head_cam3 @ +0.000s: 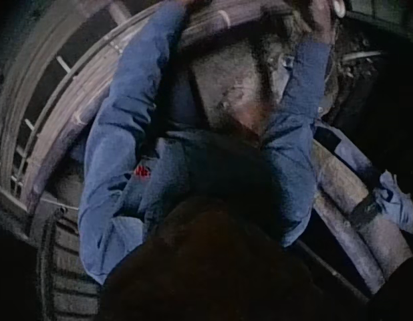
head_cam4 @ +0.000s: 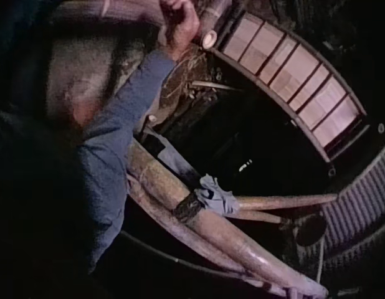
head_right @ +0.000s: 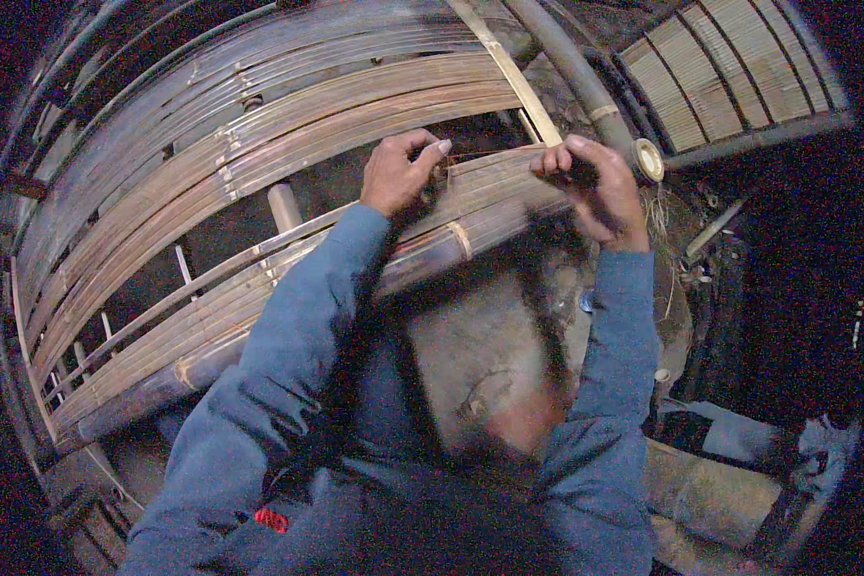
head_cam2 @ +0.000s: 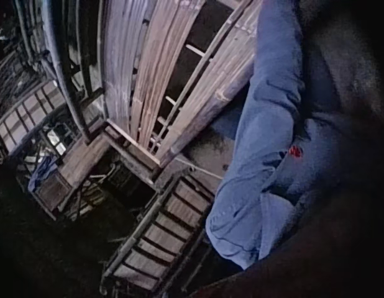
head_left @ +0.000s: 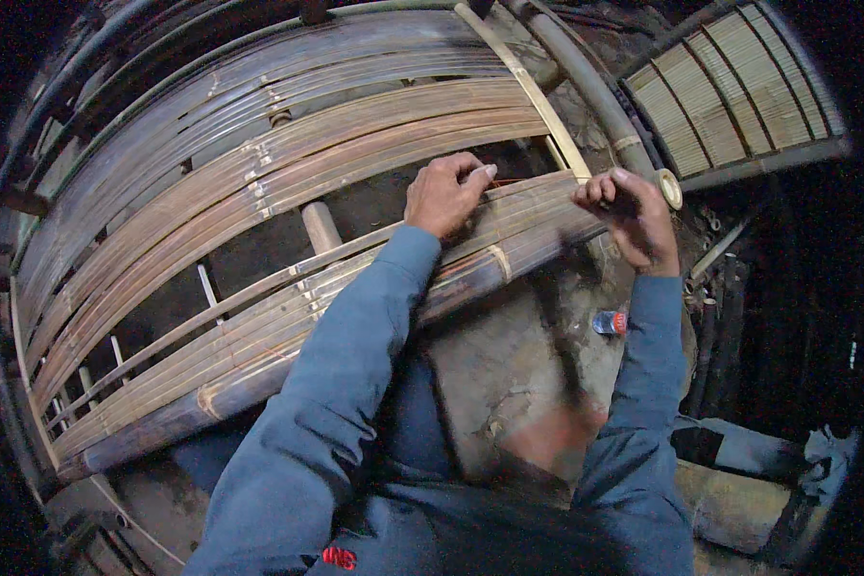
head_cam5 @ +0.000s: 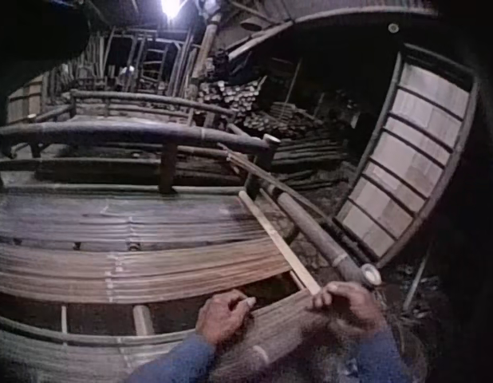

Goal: The person weaves a bamboo mat by threading thin bamboo strips through a frame made of thicker bamboo poles, using their hands to guide the strips and pull strings taut.

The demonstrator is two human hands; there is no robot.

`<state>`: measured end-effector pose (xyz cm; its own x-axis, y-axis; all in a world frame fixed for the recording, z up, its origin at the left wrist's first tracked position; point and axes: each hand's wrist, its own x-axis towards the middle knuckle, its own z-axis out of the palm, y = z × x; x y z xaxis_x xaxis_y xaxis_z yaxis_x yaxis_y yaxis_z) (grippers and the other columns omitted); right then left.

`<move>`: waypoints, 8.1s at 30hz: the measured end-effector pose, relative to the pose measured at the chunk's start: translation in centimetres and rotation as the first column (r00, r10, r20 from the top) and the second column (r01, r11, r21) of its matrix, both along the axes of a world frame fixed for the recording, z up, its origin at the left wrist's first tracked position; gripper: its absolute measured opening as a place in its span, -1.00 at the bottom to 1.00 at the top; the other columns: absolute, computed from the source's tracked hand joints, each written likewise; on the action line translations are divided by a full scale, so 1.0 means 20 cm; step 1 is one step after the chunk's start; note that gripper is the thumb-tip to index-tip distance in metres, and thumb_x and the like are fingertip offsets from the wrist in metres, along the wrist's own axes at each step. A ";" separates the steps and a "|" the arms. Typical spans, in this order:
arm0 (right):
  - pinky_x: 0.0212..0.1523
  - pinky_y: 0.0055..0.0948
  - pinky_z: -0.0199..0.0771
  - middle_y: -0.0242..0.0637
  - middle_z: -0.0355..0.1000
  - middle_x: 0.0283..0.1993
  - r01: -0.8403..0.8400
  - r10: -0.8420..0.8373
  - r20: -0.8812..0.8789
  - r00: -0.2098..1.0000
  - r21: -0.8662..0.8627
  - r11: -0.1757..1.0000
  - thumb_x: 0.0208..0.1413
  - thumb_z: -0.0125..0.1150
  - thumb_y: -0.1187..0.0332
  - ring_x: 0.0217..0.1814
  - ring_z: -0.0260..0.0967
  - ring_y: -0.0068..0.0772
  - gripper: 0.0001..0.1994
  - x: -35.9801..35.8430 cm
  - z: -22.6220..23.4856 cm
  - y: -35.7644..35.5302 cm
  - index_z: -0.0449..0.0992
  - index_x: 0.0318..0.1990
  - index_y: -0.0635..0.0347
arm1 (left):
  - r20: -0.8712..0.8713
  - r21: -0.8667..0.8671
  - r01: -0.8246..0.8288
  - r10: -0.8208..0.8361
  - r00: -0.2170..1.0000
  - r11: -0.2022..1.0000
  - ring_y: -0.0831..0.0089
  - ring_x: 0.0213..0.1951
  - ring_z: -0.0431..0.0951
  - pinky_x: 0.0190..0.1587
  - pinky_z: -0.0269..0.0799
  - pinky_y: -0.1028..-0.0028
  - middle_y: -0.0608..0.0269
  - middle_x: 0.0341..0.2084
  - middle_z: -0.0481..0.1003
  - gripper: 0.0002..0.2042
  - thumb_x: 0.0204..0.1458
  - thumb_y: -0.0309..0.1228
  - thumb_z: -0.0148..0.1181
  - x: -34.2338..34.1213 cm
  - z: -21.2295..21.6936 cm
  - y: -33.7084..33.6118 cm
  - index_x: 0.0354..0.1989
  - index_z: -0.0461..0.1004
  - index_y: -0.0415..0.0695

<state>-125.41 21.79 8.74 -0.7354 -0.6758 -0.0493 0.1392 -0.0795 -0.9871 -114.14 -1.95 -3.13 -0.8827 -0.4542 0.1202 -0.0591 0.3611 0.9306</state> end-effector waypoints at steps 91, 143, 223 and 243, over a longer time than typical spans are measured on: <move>0.28 -0.04 0.31 -0.09 0.46 0.02 0.484 -0.412 0.274 0.869 -0.306 0.820 0.29 0.15 0.36 0.17 0.35 -0.15 -0.84 0.26 -0.20 0.91 0.51 -0.21 0.30 | 0.151 -0.693 -0.095 0.273 0.950 0.715 0.07 0.10 0.35 0.14 0.20 0.05 0.02 -0.05 0.40 -0.51 0.10 -0.06 0.22 0.09 -0.03 0.21 -0.04 0.51 -0.29; -0.53 -0.59 0.53 -0.49 0.49 -0.22 -0.414 0.355 0.224 0.908 0.346 0.842 0.24 0.22 0.34 -0.36 0.46 -0.59 -0.71 -0.12 -0.29 -0.53 0.52 0.10 0.14 | -0.129 0.126 -0.017 0.034 0.991 0.992 0.23 -0.23 0.66 -0.04 0.52 0.32 0.09 -0.31 0.67 -0.79 0.07 -0.34 0.23 -0.05 -0.08 -0.05 -0.24 0.65 -0.21; -0.24 -0.38 0.45 -0.16 0.50 -0.33 0.409 0.331 -0.813 0.479 0.540 0.735 0.34 0.11 0.36 -0.35 0.43 -0.33 -0.85 1.77 -0.63 -1.14 0.48 -0.15 0.28 | 0.217 -0.773 -0.529 0.929 0.298 0.350 0.06 0.19 0.48 0.25 0.34 0.26 -0.02 0.11 0.53 -0.62 0.29 -0.18 0.02 4.52 -0.13 -2.43 0.10 0.55 -0.17; 0.46 0.18 0.03 -0.11 0.33 0.27 -0.184 0.208 0.026 0.978 -0.369 0.911 0.40 0.00 0.16 0.48 0.10 -0.03 -0.75 1.51 0.08 -0.75 0.40 -0.31 0.06 | -0.196 -0.341 -0.423 0.377 0.905 0.839 0.07 0.03 0.53 0.13 0.40 0.17 0.05 -0.03 0.54 -0.66 0.00 -0.47 0.28 2.26 0.17 -0.70 0.00 0.58 -0.15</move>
<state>-95.18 6.86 10.33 -0.5898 -0.7862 0.1843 0.2502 -0.3950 -0.8839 -68.97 -15.98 0.33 -0.6024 -0.6669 0.4386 -0.1724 0.6453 0.7443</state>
